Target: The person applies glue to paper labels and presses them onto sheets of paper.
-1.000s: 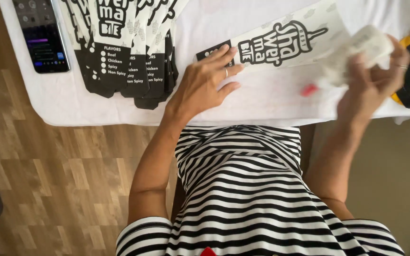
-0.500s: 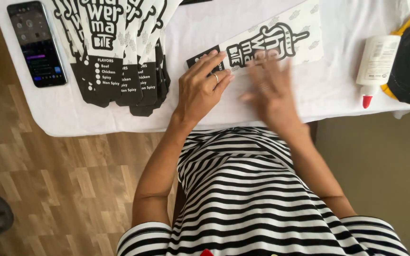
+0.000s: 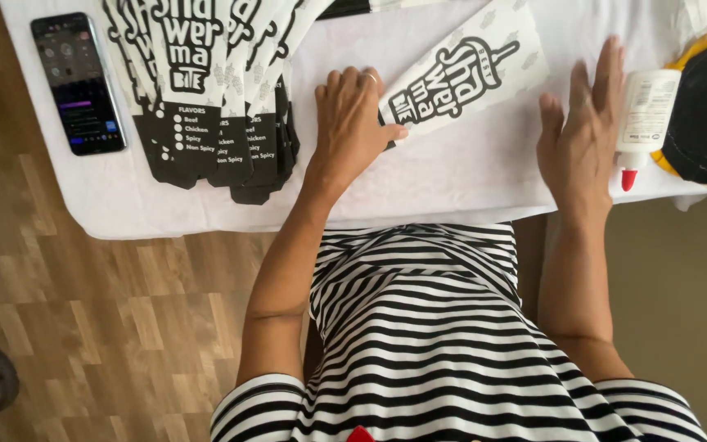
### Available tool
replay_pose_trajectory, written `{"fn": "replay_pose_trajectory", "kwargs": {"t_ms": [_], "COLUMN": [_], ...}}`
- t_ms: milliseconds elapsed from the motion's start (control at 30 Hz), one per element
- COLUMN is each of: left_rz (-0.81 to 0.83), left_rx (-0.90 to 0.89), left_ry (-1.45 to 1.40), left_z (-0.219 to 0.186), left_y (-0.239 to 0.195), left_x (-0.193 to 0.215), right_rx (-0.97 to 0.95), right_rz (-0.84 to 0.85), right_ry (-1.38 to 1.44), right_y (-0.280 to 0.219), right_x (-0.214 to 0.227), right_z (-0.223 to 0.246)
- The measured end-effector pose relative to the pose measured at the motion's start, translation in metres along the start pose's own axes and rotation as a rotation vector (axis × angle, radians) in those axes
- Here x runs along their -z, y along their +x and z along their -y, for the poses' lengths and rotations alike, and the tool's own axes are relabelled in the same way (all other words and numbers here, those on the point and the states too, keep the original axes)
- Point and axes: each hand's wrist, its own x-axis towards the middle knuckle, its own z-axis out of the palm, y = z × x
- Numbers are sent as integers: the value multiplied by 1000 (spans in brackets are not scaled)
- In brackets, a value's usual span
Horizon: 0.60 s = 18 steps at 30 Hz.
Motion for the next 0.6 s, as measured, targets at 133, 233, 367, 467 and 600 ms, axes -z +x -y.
{"fn": "replay_pose_trajectory", "kwargs": {"t_ms": [133, 233, 367, 467, 600], "left_rz": [133, 254, -345, -620, -740], "left_rx": [-14, 233, 332, 354, 518], "left_ry": [-86, -381, -291, -65, 433], "left_z": [5, 7, 49, 65, 85], "left_y": [-14, -43, -72, -77, -68], "left_x": [31, 94, 130, 128, 88], "right_rx": [54, 128, 336, 356, 398], "right_rz": [-83, -19, -16, -50, -159], "right_ry": [123, 254, 69, 15, 67], "right_y": [67, 110, 131, 127, 107], "right_x": [-12, -18, -72, -86, -41], "right_z": [6, 21, -12, -21, 21]}}
